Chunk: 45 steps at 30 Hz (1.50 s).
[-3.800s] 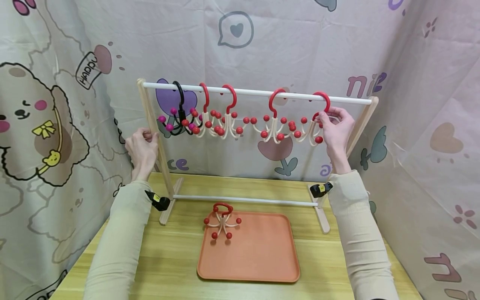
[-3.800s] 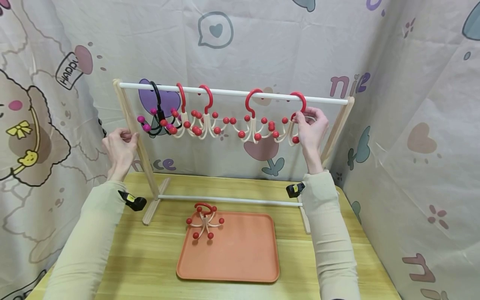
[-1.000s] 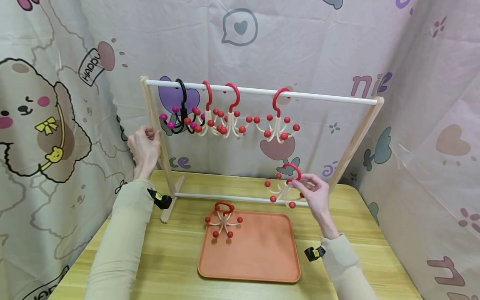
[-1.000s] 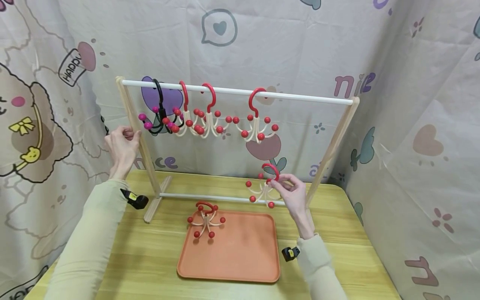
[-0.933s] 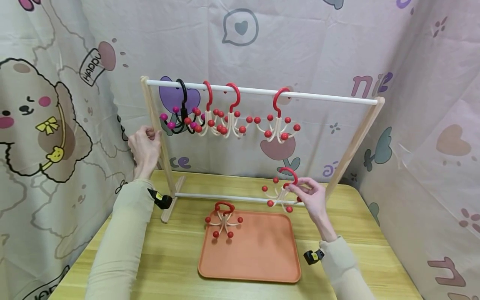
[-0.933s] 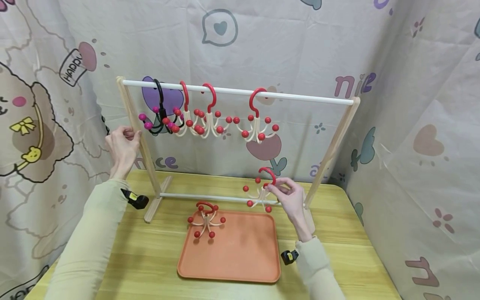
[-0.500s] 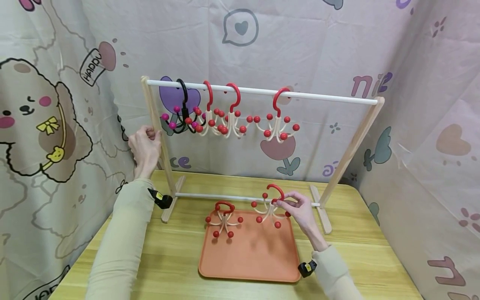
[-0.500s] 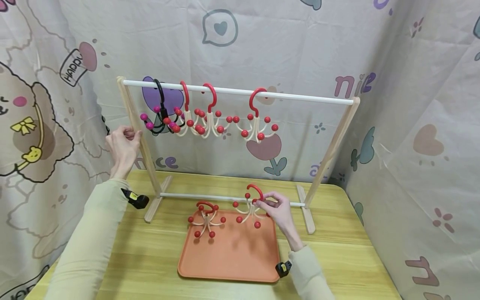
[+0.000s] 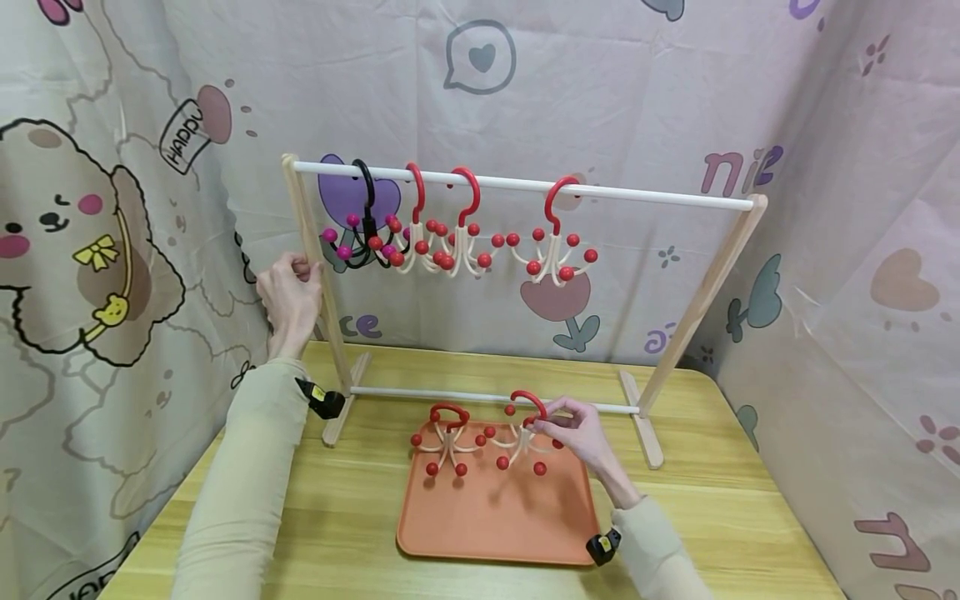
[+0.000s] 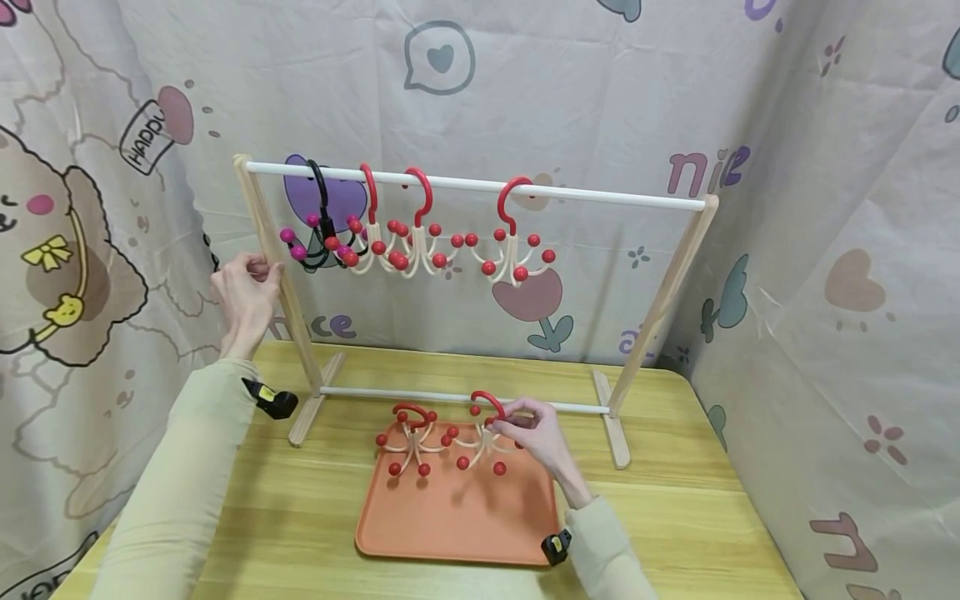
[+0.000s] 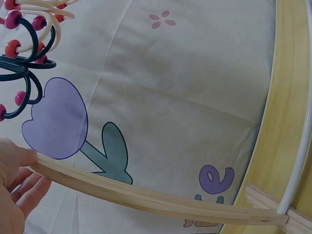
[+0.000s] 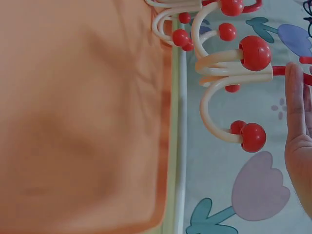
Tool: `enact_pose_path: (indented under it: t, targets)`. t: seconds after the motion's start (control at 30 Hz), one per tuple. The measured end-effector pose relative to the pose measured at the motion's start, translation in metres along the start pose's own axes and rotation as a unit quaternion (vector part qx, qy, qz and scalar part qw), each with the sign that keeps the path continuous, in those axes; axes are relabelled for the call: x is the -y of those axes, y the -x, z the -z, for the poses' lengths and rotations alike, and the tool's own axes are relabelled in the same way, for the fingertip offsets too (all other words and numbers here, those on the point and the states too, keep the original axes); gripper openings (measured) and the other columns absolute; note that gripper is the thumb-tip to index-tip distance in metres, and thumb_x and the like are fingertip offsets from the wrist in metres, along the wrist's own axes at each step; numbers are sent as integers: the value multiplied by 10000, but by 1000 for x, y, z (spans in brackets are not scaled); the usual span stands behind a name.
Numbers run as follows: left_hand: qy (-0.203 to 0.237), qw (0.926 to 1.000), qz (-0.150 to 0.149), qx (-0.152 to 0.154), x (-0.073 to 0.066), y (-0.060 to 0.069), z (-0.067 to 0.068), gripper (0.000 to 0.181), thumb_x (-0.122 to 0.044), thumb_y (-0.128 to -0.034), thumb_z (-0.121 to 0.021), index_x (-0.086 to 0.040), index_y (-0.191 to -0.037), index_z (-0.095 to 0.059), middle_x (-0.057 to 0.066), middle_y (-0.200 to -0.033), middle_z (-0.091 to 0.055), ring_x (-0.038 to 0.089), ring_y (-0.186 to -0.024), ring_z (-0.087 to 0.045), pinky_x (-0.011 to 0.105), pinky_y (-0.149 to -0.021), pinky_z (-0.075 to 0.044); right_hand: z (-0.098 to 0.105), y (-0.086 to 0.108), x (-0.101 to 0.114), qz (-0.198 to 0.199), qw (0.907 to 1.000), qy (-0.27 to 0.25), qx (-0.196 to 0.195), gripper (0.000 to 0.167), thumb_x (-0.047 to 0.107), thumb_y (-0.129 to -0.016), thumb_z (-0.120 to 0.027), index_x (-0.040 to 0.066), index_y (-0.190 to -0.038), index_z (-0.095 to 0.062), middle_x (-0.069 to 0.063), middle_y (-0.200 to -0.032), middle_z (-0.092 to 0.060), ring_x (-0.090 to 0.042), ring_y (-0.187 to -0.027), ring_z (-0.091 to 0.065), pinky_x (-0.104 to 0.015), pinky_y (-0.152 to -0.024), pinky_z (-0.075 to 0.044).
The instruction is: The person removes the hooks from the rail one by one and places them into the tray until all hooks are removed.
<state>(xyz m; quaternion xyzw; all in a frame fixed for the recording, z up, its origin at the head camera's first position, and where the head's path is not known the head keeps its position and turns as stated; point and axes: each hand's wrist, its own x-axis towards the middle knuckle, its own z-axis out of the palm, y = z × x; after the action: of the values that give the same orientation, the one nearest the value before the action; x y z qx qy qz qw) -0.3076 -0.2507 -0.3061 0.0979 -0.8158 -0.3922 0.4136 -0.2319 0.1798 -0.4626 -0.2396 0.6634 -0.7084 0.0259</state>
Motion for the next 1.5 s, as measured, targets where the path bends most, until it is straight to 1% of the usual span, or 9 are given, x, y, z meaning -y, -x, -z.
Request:
enact_pose_path:
  t: [0.17,0.43,0.7,0.83,0.9,1.07,1.13,1.37,1.5]
  targets:
    - [4,10000,10,-32,0,0,0,252,-112,-954,-665,86,-1107,-697,284,-1051,-736,418,-989,-681,477,-964,-489,-5,-2,-8,-192,9997,129,87,263,-20,-897,-690,-194,-1016,-534,63,-899,-780,-88,-845,-767,-174,-545,-454]
    - [-33,10000,37,-36,0,0,0,253,-115,-954,-664,82,-1110,-697,278,-1055,-738,417,-994,-682,477,-973,-486,-12,-5,-17,-372,9992,167,12,278,-32,-888,-694,-223,-1019,-540,73,-898,-759,-78,-815,-762,-162,-550,-460]
    - [-13,10000,70,-1,-1,1,0,256,-122,-961,-658,77,-1119,-695,275,-1056,-737,410,-981,-680,474,-933,-500,-15,-5,-25,-494,9988,44,-11,304,-24,-885,-699,-241,-1031,-542,-191,-971,-760,-125,-817,-774,-190,-585,-500]
    - [-13,10000,57,-13,-1,1,0,254,-119,-960,-659,79,-1115,-696,277,-1055,-737,413,-986,-680,479,-951,-491,-17,-6,-29,-596,9982,-40,-42,329,-21,-877,-708,-247,-1038,-531,-132,-976,-756,-142,-821,-776,-237,-688,-578]
    - [-18,10000,47,-25,-1,1,0,252,-116,-959,-659,81,-1111,-696,279,-1054,-737,416,-987,-679,481,-957,-489,-17,-7,-32,-609,9981,-66,-54,331,-27,-875,-709,-248,-1038,-525,-162,-987,-745,-151,-824,-777,-266,-753,-602]
    - [-18,10000,49,-43,0,1,0,249,-111,-957,-661,83,-1108,-695,279,-1054,-737,416,-986,-680,482,-961,-486,-18,-8,-35,-597,9982,18,-54,311,-31,-882,-695,-242,-1044,-534,-426,-1072,-634,-120,-839,-771,-290,-804,-608]
    - [-16,10000,46,-50,0,0,0,248,-109,-956,-662,83,-1108,-695,278,-1054,-738,415,-985,-681,481,-962,-484,-19,-8,-35,-611,9981,-13,-26,318,-32,-885,-691,-248,-1052,-528,-471,-1090,-603,-111,-846,-770,-284,-809,-605]
    - [-2,10000,61,-21,-1,0,0,252,-110,-958,-659,84,-1115,-694,281,-1060,-735,415,-983,-679,476,-951,-491,-19,-8,-40,-751,9971,91,-106,319,-17,-885,-691,-229,-1064,-534,-475,-1137,-581,-95,-856,-766,-295,-823,-602]
    - [1,10000,66,-9,0,0,0,253,-110,-958,-658,85,-1117,-693,282,-1063,-734,415,-984,-679,475,-953,-491,-19,-8,-42,-704,9973,167,-106,291,-26,-901,-677,-223,-1063,-538,-479,-1133,-580,-72,-866,-756,-298,-821,-604]
